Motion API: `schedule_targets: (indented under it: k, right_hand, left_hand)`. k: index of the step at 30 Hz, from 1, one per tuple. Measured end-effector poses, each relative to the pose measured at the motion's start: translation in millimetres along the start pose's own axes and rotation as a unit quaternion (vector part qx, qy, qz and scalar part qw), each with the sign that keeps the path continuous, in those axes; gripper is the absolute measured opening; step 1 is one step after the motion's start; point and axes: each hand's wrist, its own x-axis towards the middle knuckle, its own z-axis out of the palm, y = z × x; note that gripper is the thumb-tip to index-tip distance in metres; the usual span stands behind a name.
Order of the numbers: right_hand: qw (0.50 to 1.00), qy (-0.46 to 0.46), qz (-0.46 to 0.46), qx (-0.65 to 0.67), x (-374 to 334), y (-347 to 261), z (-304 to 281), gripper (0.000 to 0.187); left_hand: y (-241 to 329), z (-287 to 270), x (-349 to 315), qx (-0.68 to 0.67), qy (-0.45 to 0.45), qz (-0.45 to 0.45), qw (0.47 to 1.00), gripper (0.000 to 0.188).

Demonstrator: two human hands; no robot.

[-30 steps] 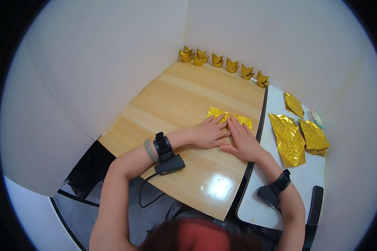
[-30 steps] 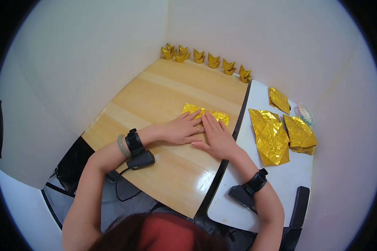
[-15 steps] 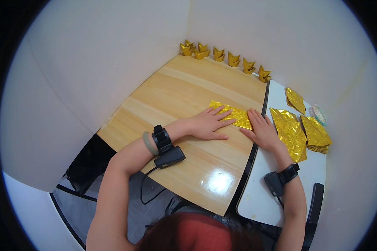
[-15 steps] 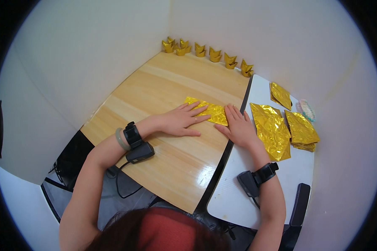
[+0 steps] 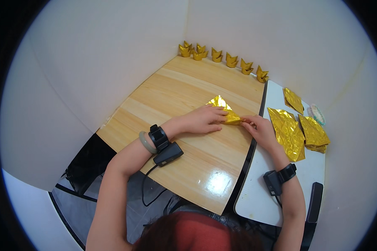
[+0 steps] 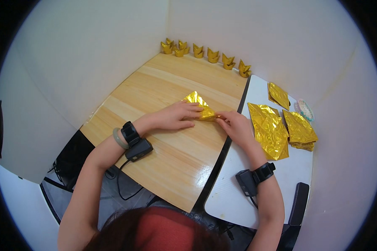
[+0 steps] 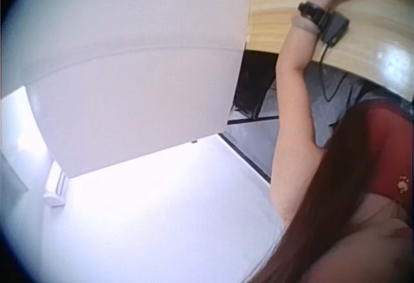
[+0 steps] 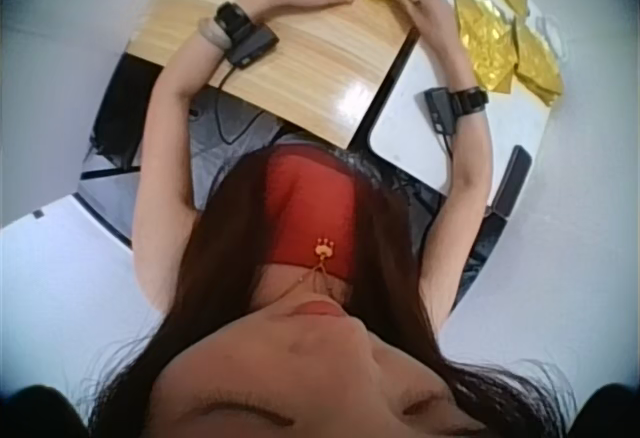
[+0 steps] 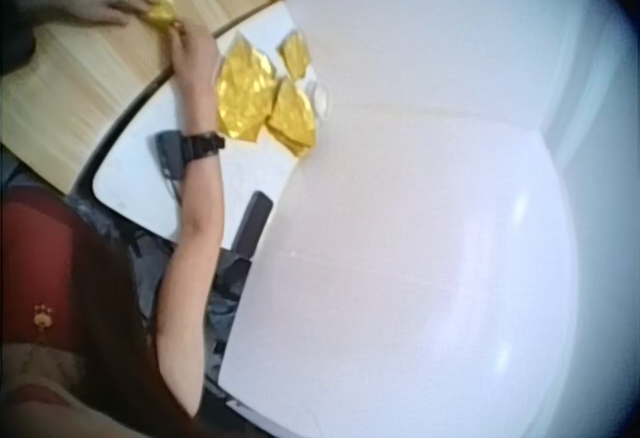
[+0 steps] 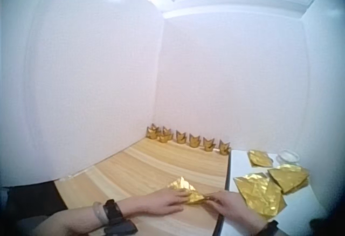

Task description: Folding gold paper into decorative ingots.

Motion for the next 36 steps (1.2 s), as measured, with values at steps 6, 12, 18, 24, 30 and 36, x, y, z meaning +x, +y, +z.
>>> schedule_targets:
  k: [6,12,18,24,30,36]
  right_hand:
    - [0.995,0.014,0.087,0.037,4.8,0.0,10.4,0.047]
    - [0.973,-0.037,-0.125,-0.189,-3.7,0.8,20.7,0.060]
    - [0.963,-0.148,-0.059,-0.216,-4.1,-7.9,13.6,0.081]
    - [0.942,-0.108,-0.133,-0.288,-3.7,-23.0,13.1,0.082]
    - [0.958,-0.163,-0.196,-0.129,-5.8,-50.6,31.9,0.078]
    - [0.965,-0.160,-0.125,-0.164,-3.8,-20.5,20.8,0.069]
  left_hand:
    - [11.1,10.2,-6.9,-0.031,0.020,0.057,0.998,0.056]
    - [12.2,10.7,-5.0,0.055,-0.037,0.051,0.996,0.055]
    - [13.6,7.5,-7.5,0.112,-0.005,0.011,0.994,0.045]
    - [-0.7,0.9,-14.0,0.205,0.050,-0.084,0.974,0.042]
    - [-5.7,8.8,-10.6,0.163,0.027,-0.126,0.978,0.048]
    - [-13.0,11.4,-13.7,0.145,0.008,-0.116,0.983,0.053]
